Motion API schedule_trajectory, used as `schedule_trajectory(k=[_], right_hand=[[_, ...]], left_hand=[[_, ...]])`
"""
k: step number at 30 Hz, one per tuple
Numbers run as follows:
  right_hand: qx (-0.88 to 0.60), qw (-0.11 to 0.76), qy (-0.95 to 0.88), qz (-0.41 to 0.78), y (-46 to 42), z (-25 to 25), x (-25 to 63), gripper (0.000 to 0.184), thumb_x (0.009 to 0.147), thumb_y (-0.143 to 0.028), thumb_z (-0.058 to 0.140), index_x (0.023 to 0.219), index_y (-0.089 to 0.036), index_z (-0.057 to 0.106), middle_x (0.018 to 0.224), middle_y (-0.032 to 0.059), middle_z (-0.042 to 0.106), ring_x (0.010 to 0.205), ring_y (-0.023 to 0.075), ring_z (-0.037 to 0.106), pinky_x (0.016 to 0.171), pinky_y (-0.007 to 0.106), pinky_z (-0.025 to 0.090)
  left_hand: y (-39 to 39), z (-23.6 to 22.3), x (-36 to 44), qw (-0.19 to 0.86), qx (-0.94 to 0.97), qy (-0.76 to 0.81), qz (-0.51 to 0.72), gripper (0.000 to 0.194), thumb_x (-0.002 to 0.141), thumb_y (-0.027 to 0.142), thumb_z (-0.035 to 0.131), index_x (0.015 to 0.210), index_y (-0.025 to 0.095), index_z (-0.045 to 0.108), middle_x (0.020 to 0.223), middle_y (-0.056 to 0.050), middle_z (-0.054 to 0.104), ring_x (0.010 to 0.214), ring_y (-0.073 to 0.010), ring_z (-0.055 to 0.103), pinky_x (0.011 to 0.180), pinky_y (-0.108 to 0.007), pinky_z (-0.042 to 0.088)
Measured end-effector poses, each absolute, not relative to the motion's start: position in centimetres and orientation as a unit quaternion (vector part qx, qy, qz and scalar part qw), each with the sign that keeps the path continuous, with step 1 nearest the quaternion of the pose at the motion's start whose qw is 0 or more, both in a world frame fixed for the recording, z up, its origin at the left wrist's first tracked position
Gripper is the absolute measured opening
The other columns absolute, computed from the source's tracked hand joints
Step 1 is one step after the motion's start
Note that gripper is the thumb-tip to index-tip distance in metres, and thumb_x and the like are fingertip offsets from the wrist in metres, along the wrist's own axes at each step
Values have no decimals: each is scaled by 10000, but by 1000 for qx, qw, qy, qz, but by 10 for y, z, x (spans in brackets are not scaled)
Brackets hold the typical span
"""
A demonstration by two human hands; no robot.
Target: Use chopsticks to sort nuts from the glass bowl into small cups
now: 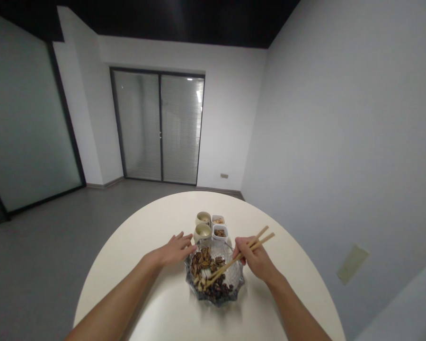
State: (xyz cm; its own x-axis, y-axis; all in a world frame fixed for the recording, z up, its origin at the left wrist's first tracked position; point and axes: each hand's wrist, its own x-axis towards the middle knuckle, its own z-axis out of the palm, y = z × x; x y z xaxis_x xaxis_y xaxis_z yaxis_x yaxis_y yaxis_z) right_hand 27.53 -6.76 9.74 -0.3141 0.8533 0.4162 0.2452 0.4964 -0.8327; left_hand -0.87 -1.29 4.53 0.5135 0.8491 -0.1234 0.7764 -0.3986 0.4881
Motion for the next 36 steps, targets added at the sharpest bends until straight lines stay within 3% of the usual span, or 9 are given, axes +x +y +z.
schedule_trajectory(k=[13, 26, 36], right_hand=[[-380, 417, -760, 323, -63, 94, 283, 590, 935, -532, 418, 592, -126, 674, 423, -18, 449, 394, 80, 412, 397, 189, 305], [-407, 472, -720, 303, -63, 97, 282, 602, 893, -597, 438, 606, -132, 692, 373, -10, 475, 352, 93, 438, 368, 196, 332], [-398, 450, -731, 324, -64, 96, 283, 633, 895, -604, 426, 552, -128, 665, 401, -5, 466, 372, 86, 420, 369, 189, 300]], left_hand=[[-10, 42, -11, 247, 836, 485, 72, 695, 924, 731, 174, 1330, 263, 490, 1546, -45, 196, 1414, -337, 49, 1108, -545, 49], [-14, 47, -11, 253, 834, 485, 73, 675, 929, 720, 189, 1268, 261, 549, 1543, -43, 212, 1414, -339, 49, 1109, -556, 43], [-12, 45, -11, 250, 834, 486, 71, 664, 932, 716, 190, 1217, 251, 570, 1545, -43, 204, 1415, -335, 43, 1112, -543, 43]])
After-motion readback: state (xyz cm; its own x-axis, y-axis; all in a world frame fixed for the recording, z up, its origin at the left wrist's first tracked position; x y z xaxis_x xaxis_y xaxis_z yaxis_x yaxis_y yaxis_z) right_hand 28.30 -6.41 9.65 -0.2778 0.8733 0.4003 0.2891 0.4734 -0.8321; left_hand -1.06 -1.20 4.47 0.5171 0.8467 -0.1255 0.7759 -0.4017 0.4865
